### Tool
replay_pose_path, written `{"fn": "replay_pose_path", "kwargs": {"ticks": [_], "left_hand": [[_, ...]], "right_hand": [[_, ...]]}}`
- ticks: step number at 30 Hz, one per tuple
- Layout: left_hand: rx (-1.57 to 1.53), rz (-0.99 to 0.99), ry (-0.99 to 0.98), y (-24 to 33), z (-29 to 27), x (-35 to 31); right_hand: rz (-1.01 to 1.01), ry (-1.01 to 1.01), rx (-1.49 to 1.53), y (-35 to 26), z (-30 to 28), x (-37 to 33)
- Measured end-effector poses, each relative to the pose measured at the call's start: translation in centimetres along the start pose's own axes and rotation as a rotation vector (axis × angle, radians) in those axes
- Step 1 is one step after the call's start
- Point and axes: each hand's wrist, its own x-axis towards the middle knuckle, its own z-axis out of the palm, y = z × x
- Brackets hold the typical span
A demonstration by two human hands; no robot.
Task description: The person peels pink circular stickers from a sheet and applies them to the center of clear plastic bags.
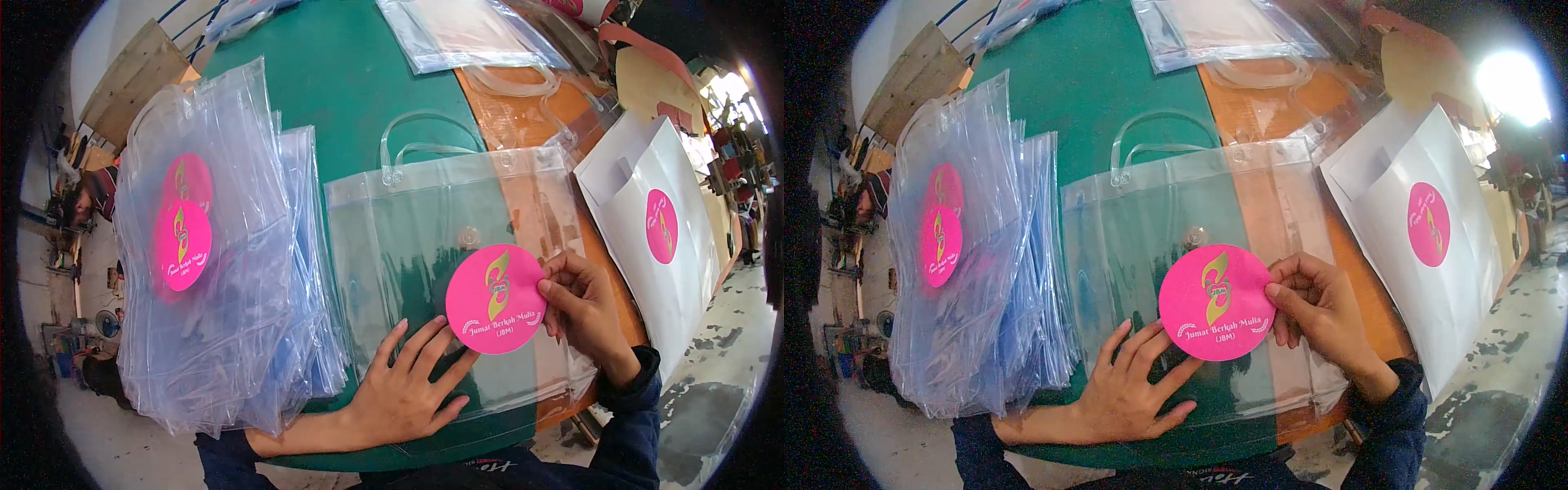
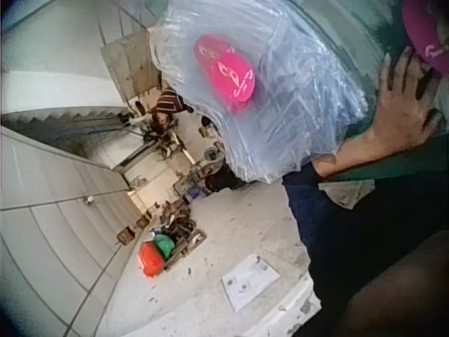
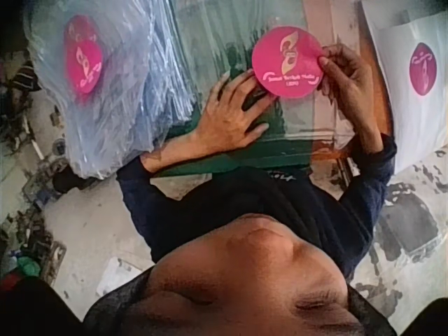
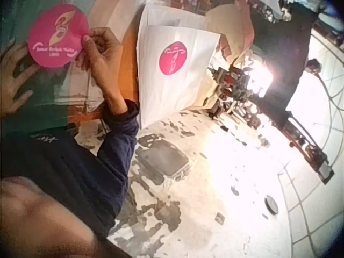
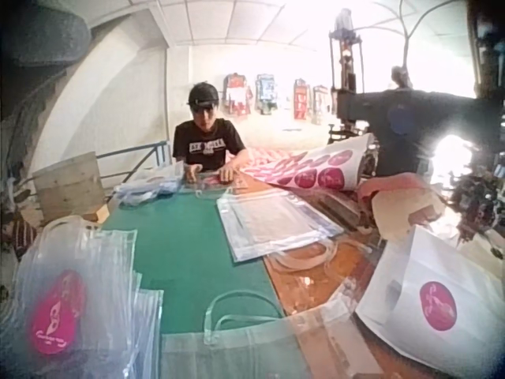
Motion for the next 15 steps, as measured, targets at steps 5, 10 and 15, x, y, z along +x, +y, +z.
{"fn": "replay_pose_path", "kwargs": {"ticks": [5,10,15], "left_hand": [[-0.024,-0.005,0.031,0.25,-0.72,0.25],[-0.071,-0.006,0.149,-0.05,-0.83,-0.36],[-0.112,0.025,0.156,-0.25,-0.69,-0.23]], "right_hand": [[0.021,-0.001,-0.028,0.27,-0.15,0.02],[0.002,-0.007,-0.021,0.35,0.22,0.16],[0.021,0.007,-0.024,0.2,0.44,0.08]]}}
